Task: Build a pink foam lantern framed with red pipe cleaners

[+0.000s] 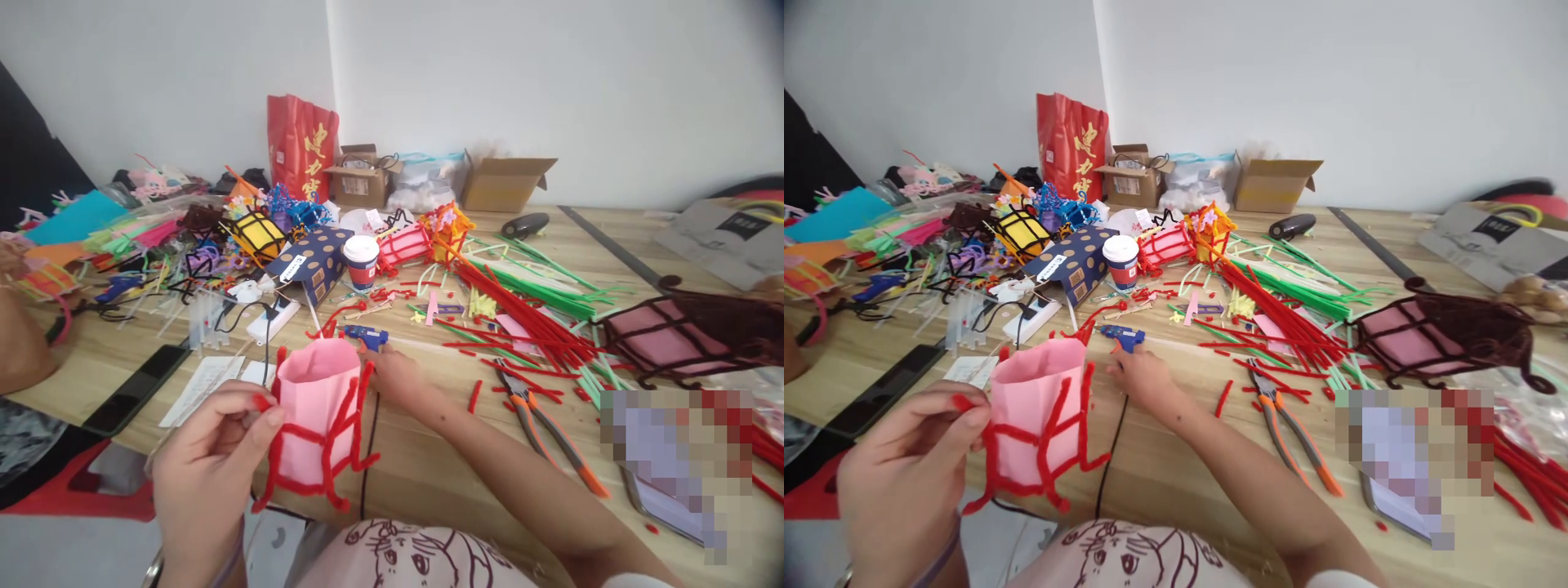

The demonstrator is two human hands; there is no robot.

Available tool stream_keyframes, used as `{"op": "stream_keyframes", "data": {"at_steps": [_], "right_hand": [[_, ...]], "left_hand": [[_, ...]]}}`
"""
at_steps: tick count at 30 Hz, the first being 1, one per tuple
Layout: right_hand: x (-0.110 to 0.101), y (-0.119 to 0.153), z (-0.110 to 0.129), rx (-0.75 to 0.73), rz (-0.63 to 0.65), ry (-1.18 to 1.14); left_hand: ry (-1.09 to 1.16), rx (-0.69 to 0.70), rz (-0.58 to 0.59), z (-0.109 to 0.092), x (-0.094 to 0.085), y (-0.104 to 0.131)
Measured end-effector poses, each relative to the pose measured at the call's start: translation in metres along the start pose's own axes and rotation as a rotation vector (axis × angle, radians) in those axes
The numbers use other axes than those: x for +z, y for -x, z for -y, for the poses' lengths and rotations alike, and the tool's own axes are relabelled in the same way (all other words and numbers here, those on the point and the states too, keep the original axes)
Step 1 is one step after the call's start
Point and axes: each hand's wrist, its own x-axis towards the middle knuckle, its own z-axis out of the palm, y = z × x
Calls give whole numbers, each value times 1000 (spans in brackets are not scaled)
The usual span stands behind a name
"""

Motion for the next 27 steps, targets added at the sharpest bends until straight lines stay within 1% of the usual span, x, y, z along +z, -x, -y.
{"op": "stream_keyframes", "data": {"at_steps": [4, 7, 9, 12, 14, 16, 19, 21, 24, 27], "right_hand": [[-3, 8, -11, 156, -87, -112], [-1, 5, -17, 261, -186, -287], [2, 1, -21, 316, -237, -457], [6, 0, -24, 326, -245, -776], [6, 6, -24, 284, -239, -993], [3, 16, -24, 237, -262, -1185], [-10, 36, -25, 168, -320, -1408], [-22, 51, -28, 108, -343, -1504], [-41, 73, -37, 36, -352, -1565], [-52, 90, -49, -8, -374, -1586]], "left_hand": [[-76, -94, -113, 1, -5, -5], [-89, -142, -161, 4, -6, -8], [-87, -110, -151, 6, -5, -8], [-118, -52, -96, 11, 0, -5], [-169, -31, -39, 14, 4, -3], [-236, -7, 26, 18, 8, -2], [-333, 24, 151, 21, 16, -5], [-362, 49, 256, 19, 26, -6], [-377, 122, 429, 9, 48, -7], [-455, 197, 658, -3, 70, -8]]}}
